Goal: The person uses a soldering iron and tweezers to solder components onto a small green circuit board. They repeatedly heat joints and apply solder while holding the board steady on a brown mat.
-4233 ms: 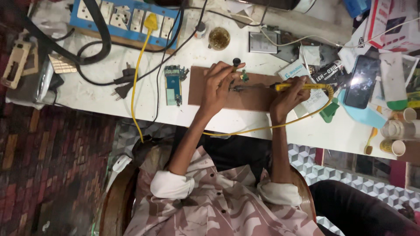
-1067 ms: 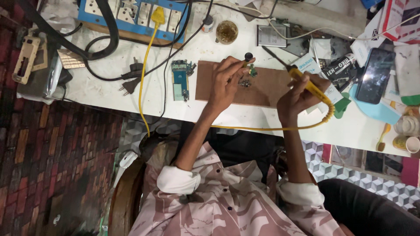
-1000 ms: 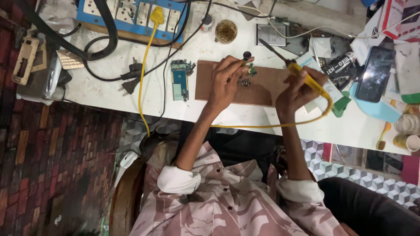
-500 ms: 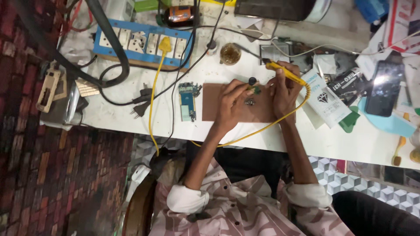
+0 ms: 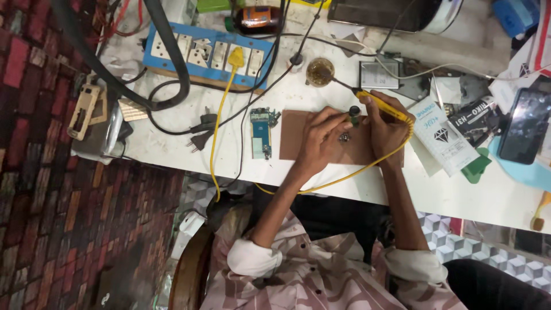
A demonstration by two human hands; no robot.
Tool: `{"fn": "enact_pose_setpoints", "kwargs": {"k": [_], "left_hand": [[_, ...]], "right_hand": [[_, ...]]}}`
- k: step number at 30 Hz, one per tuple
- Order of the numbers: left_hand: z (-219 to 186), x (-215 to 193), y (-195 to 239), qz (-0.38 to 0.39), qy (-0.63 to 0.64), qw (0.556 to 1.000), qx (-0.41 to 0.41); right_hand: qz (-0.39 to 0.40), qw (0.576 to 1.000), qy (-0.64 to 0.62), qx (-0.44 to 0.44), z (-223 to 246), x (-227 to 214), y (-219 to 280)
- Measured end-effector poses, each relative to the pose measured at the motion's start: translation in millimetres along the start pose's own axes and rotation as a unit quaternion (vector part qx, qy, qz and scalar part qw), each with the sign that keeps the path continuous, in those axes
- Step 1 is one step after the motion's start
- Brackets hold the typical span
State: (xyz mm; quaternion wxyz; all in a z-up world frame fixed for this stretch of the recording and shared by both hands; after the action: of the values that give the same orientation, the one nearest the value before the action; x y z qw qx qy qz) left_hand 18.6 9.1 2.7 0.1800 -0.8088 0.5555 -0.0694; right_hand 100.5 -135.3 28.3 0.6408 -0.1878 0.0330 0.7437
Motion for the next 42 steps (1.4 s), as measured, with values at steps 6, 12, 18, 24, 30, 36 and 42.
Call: {"fn": "enact_pose_setpoints", "kwargs": {"k": [6, 12, 18, 24, 30, 36, 42], "left_hand": [[0.9, 0.4, 2.1, 0.002, -0.012, 1.0, -0.007], [-5.8, -0.3, 1.4, -0.004, -0.012, 1.0, 0.008], [-7.1, 0.3, 0.1, -0.002, -0.006, 1.0, 0.014], [-3.8, 3.0, 1.6, 0.0, -0.017, 1.0, 0.01], [-2.3, 2.8, 0.6, 0.002, -0.007, 1.0, 0.007], [0.2, 6.1, 2.6, -0.011, -0.014, 1.0, 0.011], [-6.5, 2.6, 1.3, 0.008, 0.043, 0.999, 0.001]], "right_hand": [[0.033, 0.999, -0.007, -0.011, 4.6, 4.5, 3.7], [0.034, 0.999, -0.006, 0.014, 9.9, 1.8, 6.2], [0.033, 0.999, -0.024, 0.014, 13.2, 2.9, 2.6], [0.065, 0.998, 0.011, -0.004, 19.5, 1.2, 3.8], [0.07, 0.997, 0.002, -0.014, 25.4, 2.5, 2.2], [0.083, 0.996, -0.005, -0.008, 14.6, 0.4, 3.0], [-0.015, 0.995, -0.09, -0.048, -13.2, -7.6, 7.8]]}}
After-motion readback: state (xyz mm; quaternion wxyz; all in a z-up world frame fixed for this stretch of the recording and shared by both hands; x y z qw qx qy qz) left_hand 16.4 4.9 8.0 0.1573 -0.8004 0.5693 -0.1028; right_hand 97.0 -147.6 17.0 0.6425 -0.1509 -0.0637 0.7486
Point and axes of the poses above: each hand's wrist, its own y-axis away from the middle knuckle, its own x-axis out of the palm, z = x × y, the point moved 2 cm from there along -y, towards the middle knuckle, and after that the axes turned 4 degrees about -x, right-handed, at the moved point
